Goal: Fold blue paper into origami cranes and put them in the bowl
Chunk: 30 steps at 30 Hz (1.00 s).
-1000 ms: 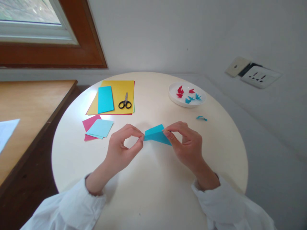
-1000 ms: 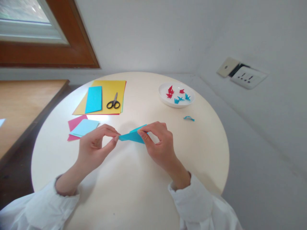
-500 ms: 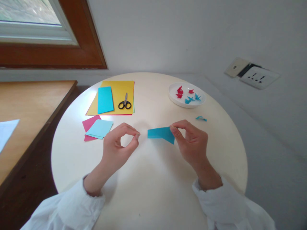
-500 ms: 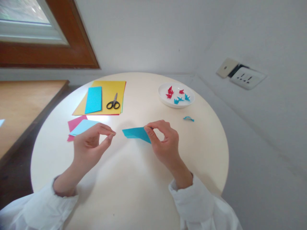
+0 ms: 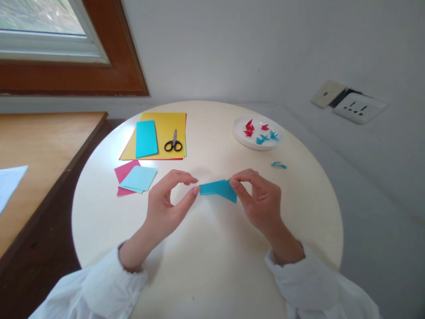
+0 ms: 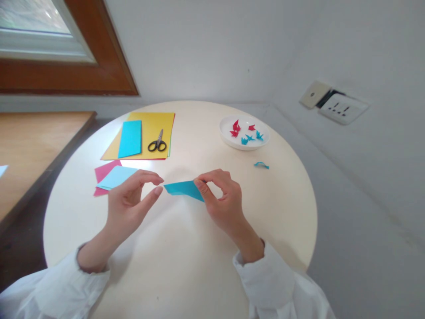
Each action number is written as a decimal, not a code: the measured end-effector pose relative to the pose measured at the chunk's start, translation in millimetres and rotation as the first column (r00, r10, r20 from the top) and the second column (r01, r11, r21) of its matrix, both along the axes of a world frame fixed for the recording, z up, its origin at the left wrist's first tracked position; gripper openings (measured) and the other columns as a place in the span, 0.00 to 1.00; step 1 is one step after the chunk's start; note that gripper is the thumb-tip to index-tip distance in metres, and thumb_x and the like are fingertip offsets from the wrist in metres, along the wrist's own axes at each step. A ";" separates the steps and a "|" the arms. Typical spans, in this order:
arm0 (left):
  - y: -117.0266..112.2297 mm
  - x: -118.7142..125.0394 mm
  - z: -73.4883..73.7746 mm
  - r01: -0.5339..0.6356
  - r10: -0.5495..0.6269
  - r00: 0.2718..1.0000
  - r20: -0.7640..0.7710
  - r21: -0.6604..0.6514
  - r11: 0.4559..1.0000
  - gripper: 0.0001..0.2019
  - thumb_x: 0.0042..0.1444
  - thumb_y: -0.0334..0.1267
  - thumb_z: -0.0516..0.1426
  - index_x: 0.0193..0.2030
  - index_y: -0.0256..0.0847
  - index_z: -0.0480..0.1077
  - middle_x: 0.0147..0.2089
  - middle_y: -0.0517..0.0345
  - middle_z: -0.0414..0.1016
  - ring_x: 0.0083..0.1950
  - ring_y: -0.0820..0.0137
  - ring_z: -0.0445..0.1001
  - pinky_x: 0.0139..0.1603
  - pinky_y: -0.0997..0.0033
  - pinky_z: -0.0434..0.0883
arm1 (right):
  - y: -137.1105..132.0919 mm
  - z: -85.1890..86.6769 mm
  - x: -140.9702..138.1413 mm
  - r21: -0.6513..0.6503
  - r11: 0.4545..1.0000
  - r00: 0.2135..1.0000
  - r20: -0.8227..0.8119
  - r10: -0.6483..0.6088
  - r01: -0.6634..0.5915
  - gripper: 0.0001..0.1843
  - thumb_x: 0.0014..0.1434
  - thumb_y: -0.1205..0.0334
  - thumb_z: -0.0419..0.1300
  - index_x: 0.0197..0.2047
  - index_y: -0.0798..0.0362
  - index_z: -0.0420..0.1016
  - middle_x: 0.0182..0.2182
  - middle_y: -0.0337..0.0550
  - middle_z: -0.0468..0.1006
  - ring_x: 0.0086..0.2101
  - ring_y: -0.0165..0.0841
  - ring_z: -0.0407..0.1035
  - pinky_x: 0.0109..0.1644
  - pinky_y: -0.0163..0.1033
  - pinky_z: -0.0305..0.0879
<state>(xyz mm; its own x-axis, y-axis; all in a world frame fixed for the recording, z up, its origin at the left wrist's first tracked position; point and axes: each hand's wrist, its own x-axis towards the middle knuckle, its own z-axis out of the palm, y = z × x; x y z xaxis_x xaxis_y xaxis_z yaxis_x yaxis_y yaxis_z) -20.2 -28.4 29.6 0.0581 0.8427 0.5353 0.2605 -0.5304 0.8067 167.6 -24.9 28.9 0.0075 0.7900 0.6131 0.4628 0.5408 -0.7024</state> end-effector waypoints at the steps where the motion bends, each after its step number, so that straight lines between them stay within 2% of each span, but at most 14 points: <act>1: 0.2 -0.1 -1.4 0.007 -0.007 1.000 -0.014 0.004 1.000 0.03 0.53 0.33 0.59 0.35 0.41 0.71 0.35 0.55 0.73 0.38 0.69 0.71 0.39 0.68 0.70 | 0.0 -0.4 -0.6 0.002 1.000 1.000 0.006 0.004 -0.004 0.05 0.56 0.63 0.59 0.28 0.50 0.73 0.25 0.39 0.78 0.28 0.32 0.70 0.37 0.41 0.64; 10: 0.3 0.7 -5.2 0.047 -0.046 0.998 -0.034 0.022 0.999 0.05 0.52 0.34 0.60 0.37 0.42 0.73 0.37 0.54 0.76 0.39 0.67 0.73 0.41 0.65 0.71 | 0.1 -1.1 -4.1 0.029 0.998 0.998 0.009 0.060 -0.060 0.05 0.56 0.66 0.59 0.28 0.50 0.72 0.24 0.37 0.78 0.27 0.31 0.70 0.37 0.41 0.63; 21: -0.2 -0.3 -2.4 0.039 -0.037 0.998 -0.047 0.026 0.999 0.04 0.54 0.34 0.58 0.36 0.42 0.74 0.35 0.53 0.76 0.38 0.67 0.73 0.39 0.66 0.71 | -0.8 -0.6 -4.6 0.020 0.999 0.999 0.023 0.045 -0.046 0.05 0.56 0.64 0.59 0.28 0.49 0.73 0.24 0.38 0.78 0.27 0.32 0.70 0.36 0.41 0.64; 25: -1.9 0.5 2.2 0.025 -0.024 0.999 -0.030 0.004 1.000 0.06 0.57 0.32 0.54 0.34 0.41 0.73 0.34 0.54 0.75 0.37 0.69 0.73 0.36 0.68 0.71 | -0.2 -0.9 -5.1 0.052 0.997 0.999 0.017 0.050 -0.051 0.06 0.56 0.66 0.59 0.28 0.49 0.72 0.24 0.37 0.78 0.27 0.32 0.70 0.36 0.40 0.63; 30: -0.6 0.2 0.5 0.010 -0.010 1.000 -0.013 0.022 1.000 0.04 0.55 0.32 0.56 0.30 0.40 0.71 0.30 0.56 0.74 0.33 0.70 0.72 0.34 0.69 0.69 | -0.2 -1.2 -5.5 0.077 0.995 0.997 0.023 0.069 -0.071 0.05 0.55 0.68 0.60 0.28 0.50 0.72 0.24 0.36 0.78 0.27 0.31 0.70 0.36 0.40 0.63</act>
